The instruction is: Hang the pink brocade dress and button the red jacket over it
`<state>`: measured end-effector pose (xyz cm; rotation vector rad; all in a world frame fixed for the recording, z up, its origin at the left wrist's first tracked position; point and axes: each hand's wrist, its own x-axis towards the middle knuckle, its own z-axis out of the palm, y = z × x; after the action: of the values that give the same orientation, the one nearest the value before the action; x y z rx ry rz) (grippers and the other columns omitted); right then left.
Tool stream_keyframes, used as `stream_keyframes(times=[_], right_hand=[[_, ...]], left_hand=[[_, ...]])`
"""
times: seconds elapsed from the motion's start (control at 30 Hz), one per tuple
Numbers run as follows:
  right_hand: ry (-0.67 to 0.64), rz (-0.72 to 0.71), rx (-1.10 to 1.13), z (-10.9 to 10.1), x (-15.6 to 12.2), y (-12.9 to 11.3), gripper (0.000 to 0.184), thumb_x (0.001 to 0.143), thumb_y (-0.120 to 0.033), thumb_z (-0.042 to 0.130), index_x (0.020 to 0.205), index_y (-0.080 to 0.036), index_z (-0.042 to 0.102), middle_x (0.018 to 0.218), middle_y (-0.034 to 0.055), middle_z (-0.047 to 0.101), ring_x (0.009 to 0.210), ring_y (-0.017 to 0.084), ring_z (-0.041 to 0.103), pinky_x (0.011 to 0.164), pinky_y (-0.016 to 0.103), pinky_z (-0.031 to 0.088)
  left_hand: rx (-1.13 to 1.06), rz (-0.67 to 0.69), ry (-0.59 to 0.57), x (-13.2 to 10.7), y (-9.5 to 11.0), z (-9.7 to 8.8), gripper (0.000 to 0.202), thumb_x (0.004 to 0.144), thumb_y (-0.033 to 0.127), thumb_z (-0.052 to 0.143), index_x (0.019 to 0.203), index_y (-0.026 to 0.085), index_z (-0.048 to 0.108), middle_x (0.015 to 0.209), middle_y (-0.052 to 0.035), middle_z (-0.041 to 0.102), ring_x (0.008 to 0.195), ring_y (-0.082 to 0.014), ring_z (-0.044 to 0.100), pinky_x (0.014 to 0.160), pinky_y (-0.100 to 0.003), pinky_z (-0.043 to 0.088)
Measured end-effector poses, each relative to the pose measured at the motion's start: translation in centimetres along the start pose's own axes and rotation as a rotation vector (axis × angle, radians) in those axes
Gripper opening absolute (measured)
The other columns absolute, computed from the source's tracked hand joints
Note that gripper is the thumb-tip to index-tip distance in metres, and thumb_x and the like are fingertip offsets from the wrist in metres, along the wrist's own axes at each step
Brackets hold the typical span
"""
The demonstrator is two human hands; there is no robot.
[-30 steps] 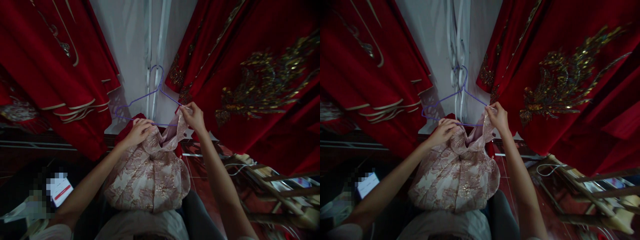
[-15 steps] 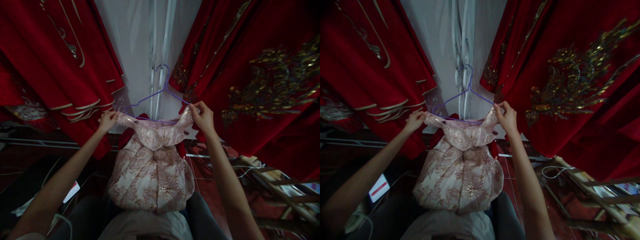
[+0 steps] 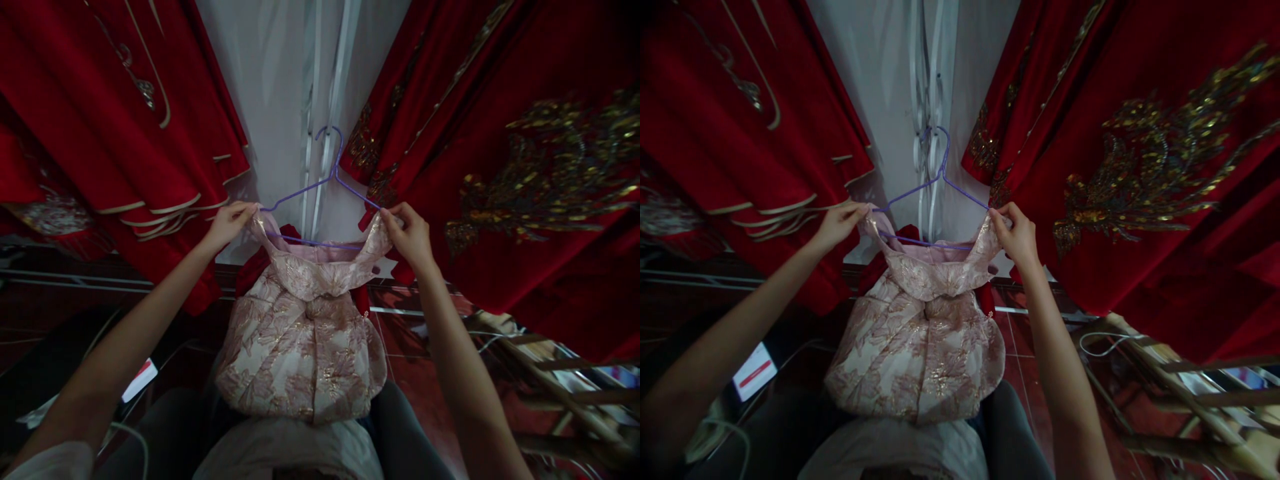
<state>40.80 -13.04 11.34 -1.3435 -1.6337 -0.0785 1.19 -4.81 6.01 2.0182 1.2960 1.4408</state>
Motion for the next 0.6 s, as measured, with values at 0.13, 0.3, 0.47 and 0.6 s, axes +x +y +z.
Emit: stream_keyframes(times=[0.13,0.3,0.47,0.6], right_hand=[[-0.042,0.018,0.019,0.4,-0.1,0.4,0.039,0.086,-0.057,0.049,0.078,-0.02,0.057,0.067,-0.0003,0.06,0.059,0.013,0.05,0.058,0.023,0.036],[-0.09,0.025,0.064,1.2,-0.2,0.8,0.036,0.086,-0.055,0.049,0.078,-0.021,0.055,0.068,-0.0005,0.06,0.059,0.013,0.051,0.059,0.024,0.038],[-0.064,0.023,0.062,1.6,-0.4,0.9,0.036,0.087,-0.055,0.048,0.079,-0.021,0.055,0.072,0.001,0.062,0.064,0.014,0.054,0.062,0.024,0.039],[-0.075,0.026,0.072,2.0,-0.5,1.2,0.036,0.087,-0.055,0.047,0.08,-0.021,0.055,0.074,0.0019,0.063,0.064,0.015,0.055,0.063,0.024,0.04]], left_hand=[[0.033,0.081,-0.092,1.8,3.5,2.2,0.05,0.081,0.06,0.051,0.09,0.016,0.072,0.088,-0.0056,0.071,0.085,-0.0202,0.061,0.079,-0.029,0.046],[-0.021,0.038,-0.097,2.8,3.6,2.7,0.054,0.08,0.064,0.051,0.088,0.014,0.071,0.086,-0.0065,0.071,0.083,-0.0205,0.063,0.075,-0.028,0.047],[-0.364,-0.224,0.196,1.6,-1.3,2.6,0.056,0.087,0.062,0.036,0.095,0.014,0.062,0.086,-0.0108,0.069,0.074,-0.0177,0.064,0.068,-0.031,0.051],[-0.257,-0.316,0.1,-1.2,-5.8,4.5,0.035,0.081,0.046,0.051,0.097,0.015,0.056,0.093,-0.0111,0.067,0.084,-0.0186,0.065,0.079,-0.036,0.052]])
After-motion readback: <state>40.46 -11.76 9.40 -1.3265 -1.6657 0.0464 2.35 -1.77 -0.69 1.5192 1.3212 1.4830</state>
